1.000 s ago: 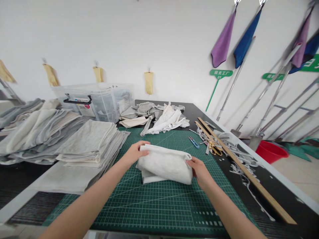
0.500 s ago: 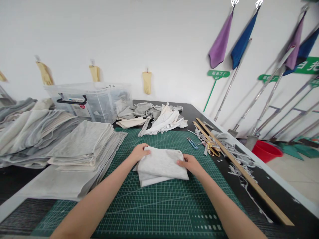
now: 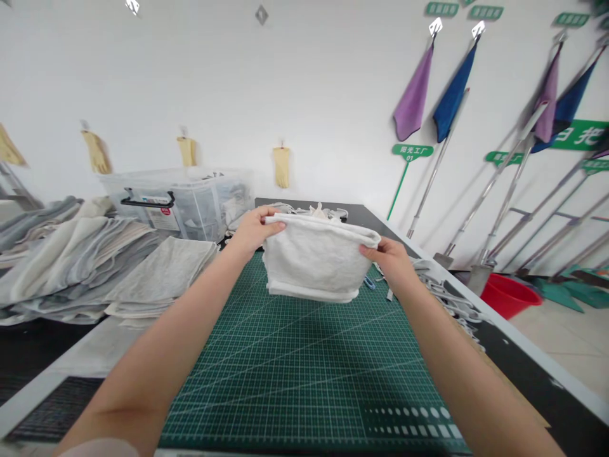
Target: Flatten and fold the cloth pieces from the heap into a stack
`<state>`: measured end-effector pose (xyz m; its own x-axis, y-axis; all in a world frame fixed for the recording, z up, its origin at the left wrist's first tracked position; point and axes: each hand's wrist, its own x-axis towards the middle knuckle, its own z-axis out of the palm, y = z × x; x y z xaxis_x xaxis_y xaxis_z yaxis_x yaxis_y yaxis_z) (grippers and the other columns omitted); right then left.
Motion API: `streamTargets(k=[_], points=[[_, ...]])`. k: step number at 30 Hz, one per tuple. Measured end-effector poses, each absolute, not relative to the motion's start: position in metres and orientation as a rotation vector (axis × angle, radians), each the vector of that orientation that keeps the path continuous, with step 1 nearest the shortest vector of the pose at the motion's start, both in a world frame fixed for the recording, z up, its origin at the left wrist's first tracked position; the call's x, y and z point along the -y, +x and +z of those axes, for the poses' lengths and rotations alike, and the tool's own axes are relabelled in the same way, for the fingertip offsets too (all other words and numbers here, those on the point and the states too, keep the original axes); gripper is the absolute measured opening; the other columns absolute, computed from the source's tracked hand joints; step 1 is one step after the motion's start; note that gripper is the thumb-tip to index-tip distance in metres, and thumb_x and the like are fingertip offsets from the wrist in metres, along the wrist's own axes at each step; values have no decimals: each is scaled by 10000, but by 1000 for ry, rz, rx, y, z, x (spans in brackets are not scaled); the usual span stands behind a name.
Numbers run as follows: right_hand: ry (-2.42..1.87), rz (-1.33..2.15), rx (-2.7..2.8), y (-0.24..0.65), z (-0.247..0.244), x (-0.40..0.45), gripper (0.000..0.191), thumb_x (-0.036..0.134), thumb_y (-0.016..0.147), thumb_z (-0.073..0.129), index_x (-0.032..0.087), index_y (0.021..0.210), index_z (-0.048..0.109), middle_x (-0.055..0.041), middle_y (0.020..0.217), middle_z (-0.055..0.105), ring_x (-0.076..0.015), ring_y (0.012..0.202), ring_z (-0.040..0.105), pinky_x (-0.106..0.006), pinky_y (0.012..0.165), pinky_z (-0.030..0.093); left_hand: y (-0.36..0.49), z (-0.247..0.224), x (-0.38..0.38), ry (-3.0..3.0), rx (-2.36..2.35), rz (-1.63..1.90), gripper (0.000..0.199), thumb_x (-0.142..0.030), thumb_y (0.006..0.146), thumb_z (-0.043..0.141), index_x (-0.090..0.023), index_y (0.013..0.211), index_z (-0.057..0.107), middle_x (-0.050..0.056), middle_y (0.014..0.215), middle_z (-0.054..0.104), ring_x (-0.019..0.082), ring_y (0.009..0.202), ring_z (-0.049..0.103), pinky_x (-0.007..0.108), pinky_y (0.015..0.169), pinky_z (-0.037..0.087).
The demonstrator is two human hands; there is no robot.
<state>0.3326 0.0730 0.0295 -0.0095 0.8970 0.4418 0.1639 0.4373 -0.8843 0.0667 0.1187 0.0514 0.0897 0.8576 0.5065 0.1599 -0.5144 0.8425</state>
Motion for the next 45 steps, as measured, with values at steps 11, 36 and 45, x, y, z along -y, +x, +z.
streamTargets(k=[11, 36, 45], points=[[-1098, 649, 1487, 324, 38, -90, 228, 271, 579, 567, 115, 744, 593, 4, 634, 574, -133, 590, 502, -254, 539, 386, 63, 62, -126, 1819, -1190, 1372, 357, -270, 527, 609, -83, 830, 576, 3, 669, 551, 101, 601, 484, 250, 619, 394], [-1328, 738, 2191, 342, -104, 64, 188, 143, 650, 453, 226, 717, 607, -52, 912, 601, -193, 877, 509, -352, 781, 373, 27, -96, 37, 2592, -1076, 345, 350, -176, 615, 503, -290, 946, 527, 17, 1167, 428, 184, 1044, 379, 395, 946, 133], [-1316, 903, 1964, 345, -110, 51, 219, 321, 724, 444, 223, 856, 590, -36, 840, 615, -203, 804, 532, -397, 840, 321, 34, -105, 27, 2225, -1162, 533, 211, -194, 696, 434, -215, 863, 560, 28, 961, 582, 157, 904, 496, 325, 867, 304]])
